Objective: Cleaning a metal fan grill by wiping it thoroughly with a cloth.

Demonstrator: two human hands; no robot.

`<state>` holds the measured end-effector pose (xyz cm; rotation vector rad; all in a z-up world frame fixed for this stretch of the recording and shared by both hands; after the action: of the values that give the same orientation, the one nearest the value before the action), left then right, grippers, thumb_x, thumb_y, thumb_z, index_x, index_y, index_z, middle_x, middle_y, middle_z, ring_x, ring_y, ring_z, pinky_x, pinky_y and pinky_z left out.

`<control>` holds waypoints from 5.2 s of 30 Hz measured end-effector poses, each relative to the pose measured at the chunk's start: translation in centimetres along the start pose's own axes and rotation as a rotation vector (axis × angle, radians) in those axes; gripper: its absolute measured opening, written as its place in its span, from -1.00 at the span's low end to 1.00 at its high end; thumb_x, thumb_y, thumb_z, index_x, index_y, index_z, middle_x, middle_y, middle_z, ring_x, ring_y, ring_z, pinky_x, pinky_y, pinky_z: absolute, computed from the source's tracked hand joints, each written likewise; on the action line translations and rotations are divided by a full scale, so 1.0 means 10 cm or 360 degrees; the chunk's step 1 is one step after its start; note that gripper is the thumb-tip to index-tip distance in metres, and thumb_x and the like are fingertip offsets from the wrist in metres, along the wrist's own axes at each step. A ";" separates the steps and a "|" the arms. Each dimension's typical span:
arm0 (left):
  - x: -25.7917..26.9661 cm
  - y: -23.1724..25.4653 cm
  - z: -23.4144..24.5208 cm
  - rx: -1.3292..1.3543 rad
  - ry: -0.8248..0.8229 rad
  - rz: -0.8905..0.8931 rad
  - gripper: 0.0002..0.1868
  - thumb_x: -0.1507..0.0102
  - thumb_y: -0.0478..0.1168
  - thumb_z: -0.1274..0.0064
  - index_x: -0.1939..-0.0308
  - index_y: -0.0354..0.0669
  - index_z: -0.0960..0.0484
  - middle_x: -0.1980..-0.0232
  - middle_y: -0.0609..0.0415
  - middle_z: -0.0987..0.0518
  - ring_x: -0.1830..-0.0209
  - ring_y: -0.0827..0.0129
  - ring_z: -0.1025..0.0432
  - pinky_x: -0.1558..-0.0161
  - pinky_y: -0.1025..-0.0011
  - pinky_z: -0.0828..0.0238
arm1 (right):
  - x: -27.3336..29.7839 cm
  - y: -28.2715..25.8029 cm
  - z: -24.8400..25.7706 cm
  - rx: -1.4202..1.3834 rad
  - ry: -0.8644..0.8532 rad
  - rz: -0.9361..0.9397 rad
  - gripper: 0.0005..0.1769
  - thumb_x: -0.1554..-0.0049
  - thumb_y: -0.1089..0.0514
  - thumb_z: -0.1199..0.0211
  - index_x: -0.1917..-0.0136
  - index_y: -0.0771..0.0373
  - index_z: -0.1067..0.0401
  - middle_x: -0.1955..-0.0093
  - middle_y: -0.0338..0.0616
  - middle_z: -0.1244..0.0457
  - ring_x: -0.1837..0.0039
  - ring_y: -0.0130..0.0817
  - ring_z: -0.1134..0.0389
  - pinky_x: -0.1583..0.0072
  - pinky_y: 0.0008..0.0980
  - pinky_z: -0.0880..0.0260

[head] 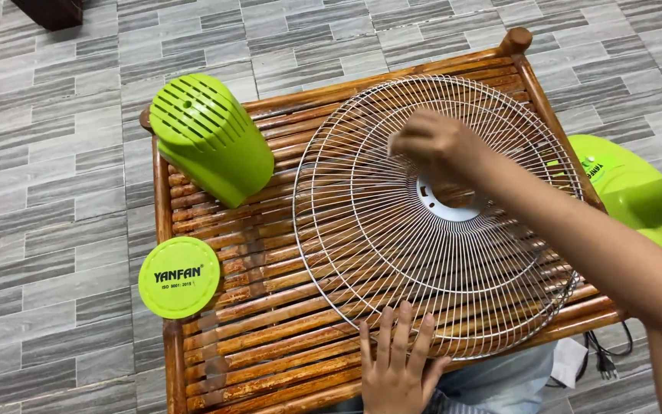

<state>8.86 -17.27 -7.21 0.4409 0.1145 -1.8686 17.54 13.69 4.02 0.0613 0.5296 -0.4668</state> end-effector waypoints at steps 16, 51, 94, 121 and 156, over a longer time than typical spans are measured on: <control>0.01 0.01 0.00 0.0010 0.0011 0.0044 -0.04 -0.27 0.50 0.11 -0.56 0.21 0.08 -0.64 0.04 0.16 -0.65 0.10 0.27 -0.54 -0.19 0.40 | 0.23 -0.13 0.02 0.0129 -0.0133 0.0368 -0.66 0.06 0.18 -0.42 -0.03 0.12 -0.53 -0.02 -0.14 -0.39 -0.02 -0.34 -0.40 -0.02 -0.44 -0.58; -0.02 0.00 0.01 0.0030 0.0013 0.0044 -0.12 -0.32 0.46 0.23 -0.56 0.18 0.08 -0.64 0.03 0.15 -0.65 0.09 0.29 -0.55 -0.17 0.37 | 0.30 -0.14 0.00 0.0171 -0.0114 0.0340 -0.64 0.02 0.15 -0.40 -0.09 0.07 -0.52 -0.08 -0.20 -0.41 -0.09 -0.35 -0.40 -0.21 -0.37 -0.47; 0.01 -0.01 -0.01 0.0120 -0.0001 0.0064 -0.10 -0.31 0.47 0.12 -0.56 0.20 0.03 -0.65 0.04 0.16 -0.66 0.10 0.30 -0.54 -0.18 0.48 | 0.06 0.46 0.57 0.1672 -0.0006 -0.0326 -0.88 -0.23 0.20 -0.26 0.08 -0.01 -0.37 0.26 -0.45 -0.32 0.42 -0.70 -0.20 0.42 -0.66 -0.10; 0.01 -0.04 0.09 0.0292 0.0083 0.0187 -0.41 -0.27 0.18 -0.09 -0.33 0.14 -0.43 -0.23 0.01 -0.38 -0.12 0.04 -0.31 -0.14 -0.10 -0.21 | -0.14 -2.16 -0.17 -0.0345 -0.0628 0.0698 -0.79 -0.15 0.36 -0.11 -0.07 0.46 -0.37 -0.28 0.21 -0.27 -0.03 -0.12 -0.43 0.02 -0.46 -0.58; -0.01 0.03 -0.04 -0.0040 0.0054 0.0182 -0.17 -0.32 0.38 0.31 -0.54 0.24 0.20 -0.66 0.15 0.23 -0.66 0.21 0.31 -0.59 -0.07 0.37 | 1.24 -0.35 0.57 0.0223 -0.0174 -0.0284 -0.77 -0.04 0.31 -0.31 0.02 0.17 -0.42 0.08 -0.11 -0.36 0.13 -0.30 -0.39 0.13 -0.50 -0.56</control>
<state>9.27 -17.19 -7.55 0.4530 0.1328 -1.7464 28.09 4.47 2.96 0.1224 0.3959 -0.6774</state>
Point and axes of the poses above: each hand's wrist, its own x-axis away from the middle knuckle, its own z-axis out of the back of the hand, y = z × x, the point moved 6 cm from there along -x, towards the middle knuckle
